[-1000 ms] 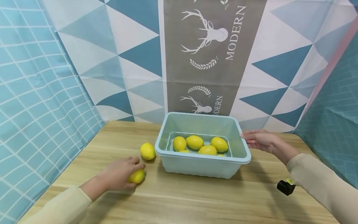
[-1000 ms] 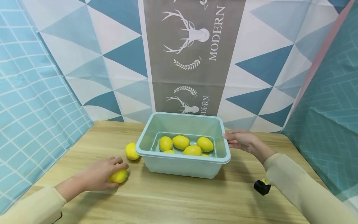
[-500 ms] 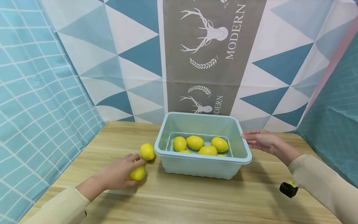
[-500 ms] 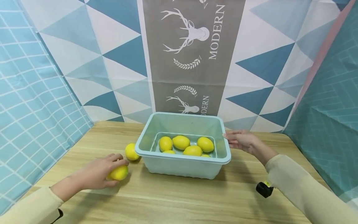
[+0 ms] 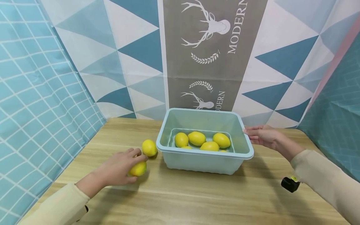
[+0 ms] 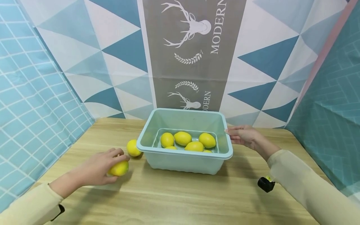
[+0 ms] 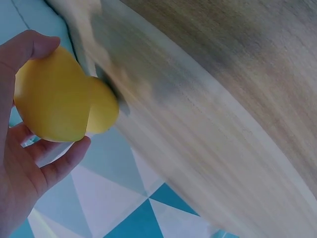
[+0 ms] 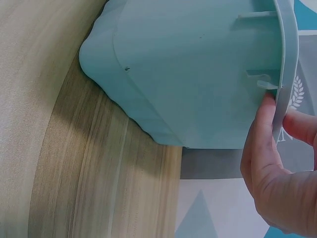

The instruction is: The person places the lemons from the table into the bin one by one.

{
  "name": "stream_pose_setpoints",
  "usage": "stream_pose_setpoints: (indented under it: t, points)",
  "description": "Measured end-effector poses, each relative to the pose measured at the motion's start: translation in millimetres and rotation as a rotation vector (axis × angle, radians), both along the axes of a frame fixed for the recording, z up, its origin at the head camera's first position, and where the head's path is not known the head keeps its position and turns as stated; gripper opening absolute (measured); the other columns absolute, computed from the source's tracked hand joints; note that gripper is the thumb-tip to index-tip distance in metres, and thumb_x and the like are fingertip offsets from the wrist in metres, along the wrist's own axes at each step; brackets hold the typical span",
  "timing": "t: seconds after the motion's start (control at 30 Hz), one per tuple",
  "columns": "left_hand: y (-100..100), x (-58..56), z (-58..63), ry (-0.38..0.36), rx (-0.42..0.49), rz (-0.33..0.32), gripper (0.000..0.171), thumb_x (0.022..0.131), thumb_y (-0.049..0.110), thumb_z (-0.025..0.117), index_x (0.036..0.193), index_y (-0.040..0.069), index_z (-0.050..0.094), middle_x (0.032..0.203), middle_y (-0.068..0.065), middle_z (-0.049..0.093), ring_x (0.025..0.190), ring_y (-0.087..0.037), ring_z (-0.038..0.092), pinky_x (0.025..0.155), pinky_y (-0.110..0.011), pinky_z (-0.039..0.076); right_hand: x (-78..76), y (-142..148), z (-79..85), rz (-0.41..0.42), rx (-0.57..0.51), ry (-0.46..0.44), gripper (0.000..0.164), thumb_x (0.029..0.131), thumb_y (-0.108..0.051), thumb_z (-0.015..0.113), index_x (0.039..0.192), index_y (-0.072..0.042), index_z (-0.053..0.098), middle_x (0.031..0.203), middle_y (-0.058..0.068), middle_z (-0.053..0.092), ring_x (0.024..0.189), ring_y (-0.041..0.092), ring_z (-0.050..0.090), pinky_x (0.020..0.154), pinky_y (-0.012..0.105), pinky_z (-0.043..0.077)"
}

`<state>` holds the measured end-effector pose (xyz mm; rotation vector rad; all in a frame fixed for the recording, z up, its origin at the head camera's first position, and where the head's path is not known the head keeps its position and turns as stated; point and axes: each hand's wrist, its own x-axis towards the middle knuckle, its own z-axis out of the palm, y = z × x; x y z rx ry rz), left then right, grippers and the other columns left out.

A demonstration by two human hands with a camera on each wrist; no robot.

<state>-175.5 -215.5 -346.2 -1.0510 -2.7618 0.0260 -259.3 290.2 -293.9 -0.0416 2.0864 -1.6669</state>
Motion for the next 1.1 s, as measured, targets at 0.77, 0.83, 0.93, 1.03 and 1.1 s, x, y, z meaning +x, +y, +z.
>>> stream_pose_setpoints:
  t: [0.77,0.83,0.93,1.03,1.1]
  points:
    - [2,-12.1,35.3,0.038,0.054,0.024,0.051,0.068,0.025,0.074,0.117,0.019,0.060,0.099,0.001,0.054,0.073,-0.007,0.046,0.056,-0.019,0.037,5.6,-4,3.0,0.005,0.047,-0.023,0.054,0.096,-0.019,0.057,0.136,0.011,0.038,0.085,-0.010,0.068,0.077,0.000,0.065,0.079,0.020,0.058]
    - [3,-14.1,38.4,0.035,0.065,0.029,0.051,0.069,0.026,0.074,0.117,0.019,0.060,0.100,0.001,0.054,0.074,-0.007,0.046,0.056,-0.019,0.038,4.5,-4,4.5,0.010,0.058,-0.019,0.056,0.097,-0.019,0.056,0.138,0.013,0.035,0.084,-0.010,0.068,0.076,0.000,0.064,0.079,0.020,0.058]
    - [5,-16.1,43.8,0.038,0.080,0.034,0.052,0.069,0.026,0.075,0.118,0.018,0.060,0.101,0.001,0.055,0.074,-0.007,0.047,0.057,-0.020,0.039,2.8,-4,6.7,0.009,0.069,-0.012,0.055,0.097,-0.019,0.056,0.137,0.013,0.035,0.084,-0.010,0.067,0.075,-0.001,0.064,0.079,0.020,0.058]
    - [6,-16.6,49.4,0.036,0.089,0.036,0.052,0.069,0.025,0.076,0.118,0.019,0.059,0.102,0.000,0.056,0.075,-0.008,0.048,0.057,-0.020,0.040,2.0,-4,8.2,0.002,0.064,-0.015,0.056,0.097,-0.018,0.057,0.138,0.012,0.035,0.084,-0.010,0.067,0.075,0.000,0.064,0.079,0.020,0.058]
    - [7,-17.0,52.5,0.037,0.092,0.036,0.051,0.069,0.025,0.076,0.118,0.019,0.059,0.103,0.000,0.056,0.074,-0.007,0.048,0.058,-0.020,0.040,2.0,-4,8.8,-0.002,0.054,-0.020,0.053,0.097,-0.017,0.056,0.137,0.011,0.037,0.084,-0.009,0.067,0.074,0.000,0.064,0.079,0.020,0.058]
